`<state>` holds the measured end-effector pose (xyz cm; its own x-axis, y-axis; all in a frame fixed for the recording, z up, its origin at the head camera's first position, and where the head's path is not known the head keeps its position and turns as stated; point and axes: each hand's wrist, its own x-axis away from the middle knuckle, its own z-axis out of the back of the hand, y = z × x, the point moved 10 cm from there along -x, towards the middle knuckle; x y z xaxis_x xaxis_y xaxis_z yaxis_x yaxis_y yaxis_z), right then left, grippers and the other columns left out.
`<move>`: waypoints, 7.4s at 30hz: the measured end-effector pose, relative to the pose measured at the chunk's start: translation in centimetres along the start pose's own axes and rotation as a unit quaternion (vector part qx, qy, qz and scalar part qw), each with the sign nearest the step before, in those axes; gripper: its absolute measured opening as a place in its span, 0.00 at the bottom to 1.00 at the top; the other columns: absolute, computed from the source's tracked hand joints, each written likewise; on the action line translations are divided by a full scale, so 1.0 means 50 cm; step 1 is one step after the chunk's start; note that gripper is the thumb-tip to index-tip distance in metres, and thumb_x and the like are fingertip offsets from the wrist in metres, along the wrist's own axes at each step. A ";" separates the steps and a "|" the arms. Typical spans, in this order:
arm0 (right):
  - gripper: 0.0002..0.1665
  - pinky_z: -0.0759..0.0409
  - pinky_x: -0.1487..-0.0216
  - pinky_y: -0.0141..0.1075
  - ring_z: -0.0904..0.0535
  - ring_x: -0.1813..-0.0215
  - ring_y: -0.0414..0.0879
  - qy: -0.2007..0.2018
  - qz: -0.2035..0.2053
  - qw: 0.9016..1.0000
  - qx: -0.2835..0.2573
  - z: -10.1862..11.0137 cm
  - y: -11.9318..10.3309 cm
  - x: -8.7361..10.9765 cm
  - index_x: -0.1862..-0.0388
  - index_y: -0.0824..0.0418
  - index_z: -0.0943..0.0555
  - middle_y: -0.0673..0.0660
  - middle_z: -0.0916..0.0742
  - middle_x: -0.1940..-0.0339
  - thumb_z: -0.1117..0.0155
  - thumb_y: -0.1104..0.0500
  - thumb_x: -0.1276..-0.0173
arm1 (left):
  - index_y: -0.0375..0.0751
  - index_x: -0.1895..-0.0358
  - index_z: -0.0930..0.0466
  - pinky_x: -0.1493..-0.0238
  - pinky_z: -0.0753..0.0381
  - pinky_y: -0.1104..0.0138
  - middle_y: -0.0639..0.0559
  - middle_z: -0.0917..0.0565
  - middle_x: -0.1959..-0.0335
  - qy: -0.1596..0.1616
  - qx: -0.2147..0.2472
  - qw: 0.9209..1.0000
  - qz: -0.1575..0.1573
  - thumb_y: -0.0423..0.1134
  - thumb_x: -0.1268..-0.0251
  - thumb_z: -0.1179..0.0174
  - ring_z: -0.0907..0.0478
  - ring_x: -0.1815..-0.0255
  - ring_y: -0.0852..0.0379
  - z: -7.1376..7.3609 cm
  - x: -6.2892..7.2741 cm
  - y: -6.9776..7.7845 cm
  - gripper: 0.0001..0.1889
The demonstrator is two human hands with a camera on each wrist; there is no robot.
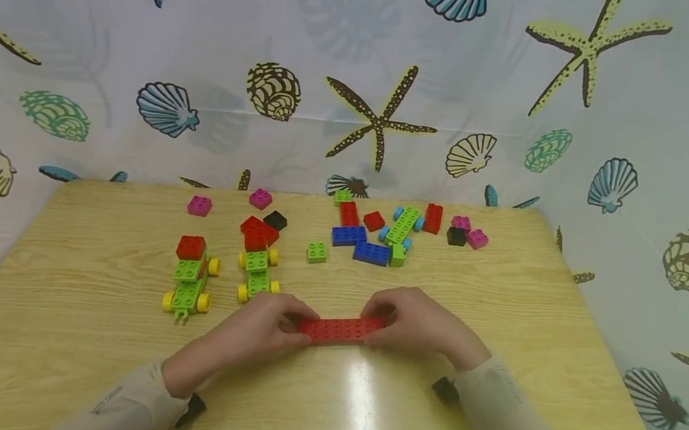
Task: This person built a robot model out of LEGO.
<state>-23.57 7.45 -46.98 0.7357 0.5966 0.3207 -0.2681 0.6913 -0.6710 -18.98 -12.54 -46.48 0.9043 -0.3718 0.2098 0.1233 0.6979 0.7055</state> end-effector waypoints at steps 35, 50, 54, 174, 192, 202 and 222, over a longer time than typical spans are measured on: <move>0.13 0.12 0.42 0.41 0.15 0.51 0.45 0.022 -0.011 0.999 -0.026 0.017 0.007 0.000 0.46 0.49 0.08 0.46 0.08 0.50 0.18 0.54 0.27 | 0.44 0.41 0.06 0.34 0.09 0.49 0.50 0.06 0.42 0.032 0.025 0.999 0.026 0.37 0.25 0.25 0.10 0.41 0.52 0.021 -0.002 -0.020 0.14; 0.14 0.13 0.42 0.42 0.16 0.51 0.45 0.021 -0.012 1.000 -0.017 0.016 0.008 0.000 0.46 0.48 0.09 0.46 0.09 0.52 0.18 0.54 0.28 | 0.44 0.37 0.08 0.36 0.07 0.54 0.47 0.08 0.37 0.018 0.038 0.998 0.049 0.35 0.27 0.24 0.09 0.40 0.51 0.015 -0.004 -0.026 0.18; 0.17 0.13 0.42 0.42 0.17 0.50 0.46 0.018 -0.003 1.000 -0.006 0.015 0.004 0.000 0.44 0.49 0.09 0.47 0.10 0.51 0.17 0.56 0.29 | 0.42 0.36 0.09 0.37 0.07 0.55 0.45 0.08 0.36 0.014 0.038 0.998 0.046 0.34 0.28 0.24 0.08 0.39 0.50 0.013 -0.006 -0.027 0.19; 0.25 0.15 0.25 0.41 0.15 0.33 0.49 0.069 0.076 0.994 0.035 0.026 -0.355 -0.295 0.26 0.58 0.15 0.55 0.10 0.32 0.28 0.54 0.18 | 0.37 0.24 0.22 0.34 0.13 0.36 0.30 0.18 0.27 0.189 -0.072 0.979 0.018 0.33 0.19 0.31 0.17 0.30 0.26 0.368 0.110 -0.228 0.25; 0.27 0.12 0.30 0.41 0.14 0.36 0.49 0.072 0.054 0.996 0.007 0.020 -0.330 -0.301 0.25 0.57 0.15 0.55 0.10 0.31 0.27 0.53 0.18 | 0.36 0.24 0.21 0.35 0.13 0.36 0.30 0.18 0.27 0.198 -0.073 0.977 0.010 0.32 0.20 0.31 0.16 0.31 0.27 0.365 0.112 -0.218 0.25; 0.26 0.11 0.32 0.39 0.13 0.38 0.48 0.079 0.054 0.995 0.017 0.023 -0.326 -0.299 0.26 0.57 0.14 0.55 0.09 0.33 0.26 0.54 0.19 | 0.37 0.25 0.20 0.35 0.13 0.38 0.31 0.16 0.29 0.208 -0.070 0.976 0.003 0.32 0.21 0.30 0.15 0.32 0.28 0.365 0.106 -0.222 0.25; 0.28 0.12 0.31 0.39 0.13 0.39 0.47 0.088 0.062 0.994 0.003 0.017 -0.321 -0.296 0.26 0.56 0.15 0.53 0.09 0.34 0.23 0.52 0.21 | 0.40 0.22 0.23 0.26 0.21 0.29 0.31 0.17 0.27 0.204 -0.053 0.977 0.039 0.40 0.19 0.30 0.23 0.25 0.28 0.363 0.107 -0.235 0.27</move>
<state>-30.70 -12.13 -40.39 0.7946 0.5965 0.1134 -0.3659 0.6194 -0.6945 -22.99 -33.86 -41.38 0.9975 -0.0555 -0.0431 0.0703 0.7815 0.6199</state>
